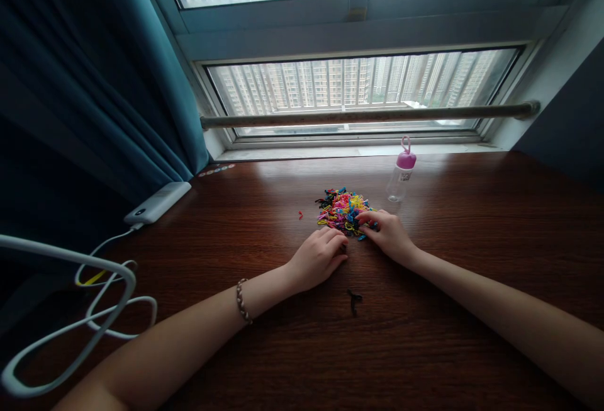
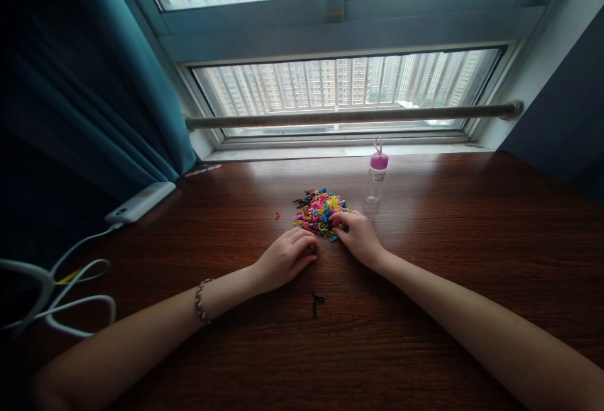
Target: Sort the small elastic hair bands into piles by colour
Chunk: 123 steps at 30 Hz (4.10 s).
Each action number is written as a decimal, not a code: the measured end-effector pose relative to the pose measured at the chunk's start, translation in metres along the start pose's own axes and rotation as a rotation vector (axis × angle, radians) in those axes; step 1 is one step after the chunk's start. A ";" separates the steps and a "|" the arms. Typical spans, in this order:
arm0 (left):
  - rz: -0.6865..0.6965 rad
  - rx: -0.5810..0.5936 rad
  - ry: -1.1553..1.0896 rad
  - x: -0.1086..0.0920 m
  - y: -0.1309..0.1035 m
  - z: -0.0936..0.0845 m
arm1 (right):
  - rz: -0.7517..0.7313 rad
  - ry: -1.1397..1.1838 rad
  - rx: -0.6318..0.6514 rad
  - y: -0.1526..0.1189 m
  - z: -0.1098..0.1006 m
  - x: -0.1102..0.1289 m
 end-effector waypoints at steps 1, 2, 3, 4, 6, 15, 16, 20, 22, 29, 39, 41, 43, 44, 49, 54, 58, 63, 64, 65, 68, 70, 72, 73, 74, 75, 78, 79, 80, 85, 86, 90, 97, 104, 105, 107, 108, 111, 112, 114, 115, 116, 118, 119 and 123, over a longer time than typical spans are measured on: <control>-0.010 0.007 0.017 0.002 0.000 0.002 | -0.001 0.000 0.000 0.000 0.000 0.000; -0.014 0.014 0.024 0.004 0.000 0.003 | -0.001 0.001 -0.002 0.000 0.000 0.000; -0.013 0.017 0.022 0.006 0.001 0.004 | -0.002 0.004 -0.003 0.000 0.000 0.000; -0.009 0.015 0.013 0.008 0.001 0.005 | -0.003 0.008 -0.005 0.000 0.000 0.000; 0.001 0.001 -0.028 0.009 0.001 0.005 | -0.007 0.021 -0.013 0.000 0.000 0.000; 0.240 0.166 -0.475 -0.021 -0.006 -0.003 | -0.036 0.109 -0.075 0.000 -0.004 0.006; 0.280 0.186 -0.485 -0.024 -0.007 -0.002 | -0.043 0.110 -0.079 0.000 -0.004 0.006; 0.282 0.176 -0.496 -0.028 -0.008 -0.001 | -0.035 0.108 -0.106 0.001 -0.005 0.006; 0.208 0.116 -0.489 -0.023 -0.006 -0.002 | -0.029 0.114 -0.122 0.001 -0.005 0.006; -0.102 -0.325 -0.110 0.046 0.005 -0.016 | -0.105 0.317 -0.014 -0.004 -0.012 0.029; -0.307 -0.086 0.202 0.091 0.004 -0.003 | -0.344 0.324 0.529 -0.027 -0.008 0.061; -0.337 -0.041 0.184 0.091 0.005 -0.002 | -0.285 0.203 0.316 -0.025 -0.005 0.054; -0.348 0.003 0.171 0.092 0.005 -0.003 | -0.245 0.072 0.106 -0.021 -0.004 0.046; -0.345 0.023 0.168 0.092 0.006 -0.003 | -0.238 0.018 0.042 -0.019 -0.003 0.042; -0.342 0.053 0.179 0.093 0.006 -0.005 | -0.231 -0.115 0.029 -0.014 0.000 0.034; -0.320 -0.017 0.153 0.095 0.006 -0.005 | -0.224 -0.127 0.082 -0.014 0.002 0.034; -0.271 -0.200 0.060 0.095 0.006 -0.009 | -0.194 -0.061 0.041 -0.013 0.002 0.030; -0.310 -0.377 -0.031 0.087 0.003 -0.016 | -0.109 0.046 -0.040 -0.010 0.002 0.022; -0.315 -0.398 -0.036 0.085 0.002 -0.017 | -0.094 0.063 -0.049 -0.009 0.002 0.020; -0.310 -0.414 -0.041 0.082 0.002 -0.017 | -0.077 0.080 -0.060 -0.009 0.001 0.019; -0.233 -0.416 -0.078 0.072 0.001 -0.016 | -0.002 0.117 -0.092 -0.008 -0.001 0.017; -0.138 -0.392 -0.116 0.062 0.001 -0.015 | 0.054 0.133 -0.102 -0.008 -0.002 0.017; -0.018 -0.359 -0.146 0.049 0.000 -0.012 | 0.102 0.154 -0.102 -0.007 -0.002 0.015; 0.048 -0.338 -0.152 0.042 -0.001 -0.011 | 0.124 0.168 -0.104 -0.007 -0.002 0.015; 0.112 -0.314 -0.151 0.034 -0.003 -0.010 | 0.143 0.185 -0.107 -0.007 -0.002 0.014; 0.174 -0.283 -0.147 0.027 -0.004 -0.009 | 0.160 0.203 -0.112 -0.007 -0.001 0.013; 0.336 -0.162 -0.113 0.006 -0.007 -0.007 | 0.190 0.251 -0.127 -0.006 0.000 0.010; 0.390 -0.120 -0.099 0.001 -0.008 -0.007 | 0.195 0.262 -0.128 -0.005 0.000 0.009; 0.444 -0.078 -0.084 -0.003 -0.009 -0.007 | 0.199 0.269 -0.127 -0.005 0.000 0.009; 0.609 0.041 -0.021 -0.010 -0.010 -0.010 | 0.228 0.288 -0.122 -0.005 0.000 0.007; 0.618 0.047 -0.015 -0.010 -0.010 -0.010 | 0.235 0.300 -0.124 -0.005 0.000 0.007; 0.629 0.069 0.012 -0.009 -0.010 -0.010 | 0.251 0.347 -0.123 -0.004 0.000 0.007; 0.612 0.101 0.043 -0.005 -0.011 -0.007 | 0.266 0.373 -0.148 -0.004 0.000 0.006; 0.631 0.063 0.043 -0.005 -0.012 -0.007 | 0.285 0.422 -0.166 -0.003 -0.002 0.007; 0.633 0.056 0.046 -0.005 -0.011 -0.006 | 0.285 0.438 -0.169 -0.003 -0.002 0.007; 0.643 0.042 0.056 -0.005 -0.011 -0.006 | 0.293 0.470 -0.174 -0.003 -0.002 0.007; 0.649 0.035 0.062 -0.005 -0.011 -0.006 | 0.301 0.482 -0.174 -0.003 -0.001 0.007; 0.662 0.027 0.079 -0.004 -0.010 -0.005 | 0.322 0.503 -0.171 -0.003 -0.001 0.008; 0.661 0.028 0.082 -0.004 -0.010 -0.005 | 0.323 0.507 -0.173 -0.003 -0.001 0.008; 0.661 0.031 0.085 -0.004 -0.010 -0.005 | 0.309 0.502 -0.180 -0.003 -0.002 0.010; 0.663 0.032 0.081 -0.004 -0.011 -0.005 | 0.297 0.494 -0.184 -0.003 -0.002 0.011; 0.668 0.032 0.074 -0.004 -0.011 -0.005 | 0.283 0.481 -0.187 -0.003 -0.002 0.012; 0.686 0.031 0.046 -0.006 -0.011 -0.006 | 0.259 0.450 -0.184 -0.004 -0.003 0.013; 0.697 0.027 0.029 -0.007 -0.011 -0.006 | 0.253 0.438 -0.180 -0.004 -0.003 0.013; 0.689 0.022 -0.028 -0.012 -0.011 -0.008 | 0.256 0.432 -0.173 -0.004 -0.001 0.010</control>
Point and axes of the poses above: each hand's wrist, its own y-axis towards the middle knuckle, its own z-axis out of the palm, x = y × z, the point moved 1 cm from there along y, towards the middle knuckle
